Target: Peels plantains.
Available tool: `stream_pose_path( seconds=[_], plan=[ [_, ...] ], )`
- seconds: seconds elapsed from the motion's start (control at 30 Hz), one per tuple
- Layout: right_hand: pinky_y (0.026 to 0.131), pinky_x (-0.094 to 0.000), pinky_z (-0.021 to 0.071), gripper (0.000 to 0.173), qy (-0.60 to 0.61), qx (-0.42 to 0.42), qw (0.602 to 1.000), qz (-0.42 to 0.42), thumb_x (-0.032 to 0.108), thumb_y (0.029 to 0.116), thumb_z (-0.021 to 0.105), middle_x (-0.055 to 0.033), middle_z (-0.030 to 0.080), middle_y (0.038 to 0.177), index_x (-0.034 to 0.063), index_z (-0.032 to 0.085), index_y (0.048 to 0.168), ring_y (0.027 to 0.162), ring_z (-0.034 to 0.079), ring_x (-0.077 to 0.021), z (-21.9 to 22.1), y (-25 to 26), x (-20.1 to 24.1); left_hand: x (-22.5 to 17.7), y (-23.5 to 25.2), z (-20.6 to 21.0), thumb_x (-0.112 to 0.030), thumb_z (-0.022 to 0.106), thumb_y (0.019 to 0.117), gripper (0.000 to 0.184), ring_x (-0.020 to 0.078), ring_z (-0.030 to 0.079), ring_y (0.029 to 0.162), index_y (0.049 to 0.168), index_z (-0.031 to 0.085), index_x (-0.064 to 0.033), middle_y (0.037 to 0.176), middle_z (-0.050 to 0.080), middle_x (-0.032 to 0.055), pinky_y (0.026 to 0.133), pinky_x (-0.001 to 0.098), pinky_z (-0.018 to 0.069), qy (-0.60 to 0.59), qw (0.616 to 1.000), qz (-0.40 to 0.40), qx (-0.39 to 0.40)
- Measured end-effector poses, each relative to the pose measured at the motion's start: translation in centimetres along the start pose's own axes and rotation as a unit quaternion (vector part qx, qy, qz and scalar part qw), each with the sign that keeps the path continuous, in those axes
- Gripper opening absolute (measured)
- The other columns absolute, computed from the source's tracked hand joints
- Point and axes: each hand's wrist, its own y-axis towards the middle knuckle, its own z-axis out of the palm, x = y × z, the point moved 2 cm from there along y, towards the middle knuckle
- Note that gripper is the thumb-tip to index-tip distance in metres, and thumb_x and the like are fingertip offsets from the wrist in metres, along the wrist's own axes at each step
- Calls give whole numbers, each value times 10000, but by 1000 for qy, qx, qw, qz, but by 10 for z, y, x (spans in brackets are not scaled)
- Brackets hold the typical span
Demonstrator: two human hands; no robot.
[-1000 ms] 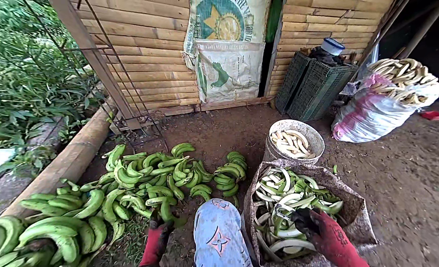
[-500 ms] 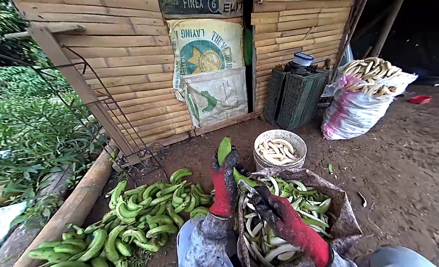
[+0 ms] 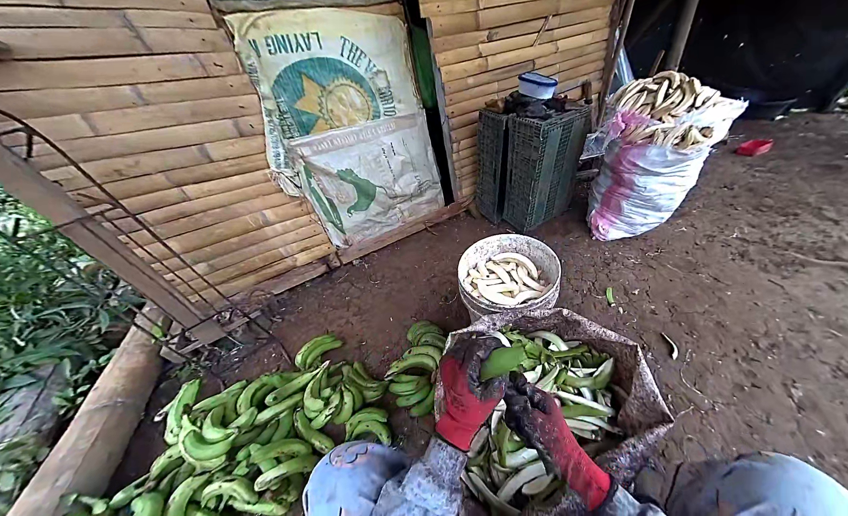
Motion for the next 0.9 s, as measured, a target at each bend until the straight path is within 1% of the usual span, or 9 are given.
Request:
stream_pose_path(
  seconds=[0.07, 0.17, 0.23, 0.3, 0.43, 0.53, 0.63, 0.77, 0.9],
  plan=[
    [440, -193, 382, 328, -78, -11, 993, 85, 236, 1075, 519, 38, 568, 649, 77, 581, 1355, 480, 476, -31, -6, 1, -15, -2, 5, -1, -260, 741, 782, 356, 233, 723, 928, 983, 737, 34, 952, 745, 172, 855, 368, 569, 38, 999, 20, 31],
    [633, -340, 514, 450, -264, 128, 939, 180, 352, 1097, 458, -80, 661, 886, 90, 536, 1454, 680, 602, -151, -4, -15, -47, -5, 24, -8, -152, 617, 982, 426, 57, 664, 886, 1333, 525, 72, 1080, 672, 90, 801, 210, 572, -194, 932, -303, 41],
    [920, -478, 522, 392, -334, 245, 895, 165, 288, 1082, 483, -186, 691, 1116, 22, 622, 1335, 978, 664, -260, 7, -32, -59, 5, 27, -7, -215, 370, 1110, 325, 128, 590, 525, 1259, 556, 8, 753, 612, 45, 481, 299, 562, -303, 855, -421, 16],
    [945, -531, 521, 364, -405, 255, 867, 135, 305, 1066, 502, -179, 704, 1135, 76, 646, 1310, 1026, 684, -297, 7, -28, -53, 13, 25, -10, -287, 254, 1133, 417, 150, 569, 499, 1166, 568, -14, 680, 584, 47, 457, 301, 532, -359, 801, -479, 21],
    [695, -364, 558, 307, -411, 56, 910, -20, 321, 1055, 508, -44, 689, 914, 93, 640, 1211, 725, 658, -146, -26, 4, 28, 16, 22, -17, -252, 277, 1129, 399, 122, 596, 594, 1275, 570, -23, 809, 635, 53, 520, 260, 527, -363, 786, -496, 65],
    [692, -248, 563, 285, -366, 97, 912, -158, 304, 1028, 583, 7, 715, 952, 93, 679, 1194, 750, 654, -43, -31, 1, 63, 17, 19, -12, -199, 289, 1112, 403, 82, 648, 769, 1350, 558, -16, 990, 681, 39, 695, 245, 569, -353, 812, -453, 105],
    [913, -441, 555, 323, -483, 130, 853, -152, 307, 1005, 592, -77, 719, 1121, 125, 674, 1259, 1019, 695, -201, -24, 1, 51, 13, 15, -5, -184, 297, 1106, 399, 92, 626, 681, 1307, 593, -9, 903, 678, 44, 629, 246, 555, -364, 814, -437, 118],
    [839, -595, 548, 453, -616, -39, 765, -185, 154, 886, 671, -276, 670, 1197, 19, 648, 1318, 1039, 686, -458, -32, 20, 55, 10, -10, 0, -198, 307, 1118, 388, 144, 660, 797, 1334, 539, 26, 997, 670, 98, 735, 308, 579, -323, 816, -460, 136],
    [941, -586, 523, 466, -580, -191, 784, -116, 131, 964, 596, -250, 663, 1259, -11, 552, 1405, 1118, 675, -423, -59, 42, 79, -10, -21, 1, -222, 404, 1106, 396, 111, 643, 866, 1395, 510, 27, 1107, 657, 112, 787, 271, 559, -286, 805, -494, 163]
  ],
)
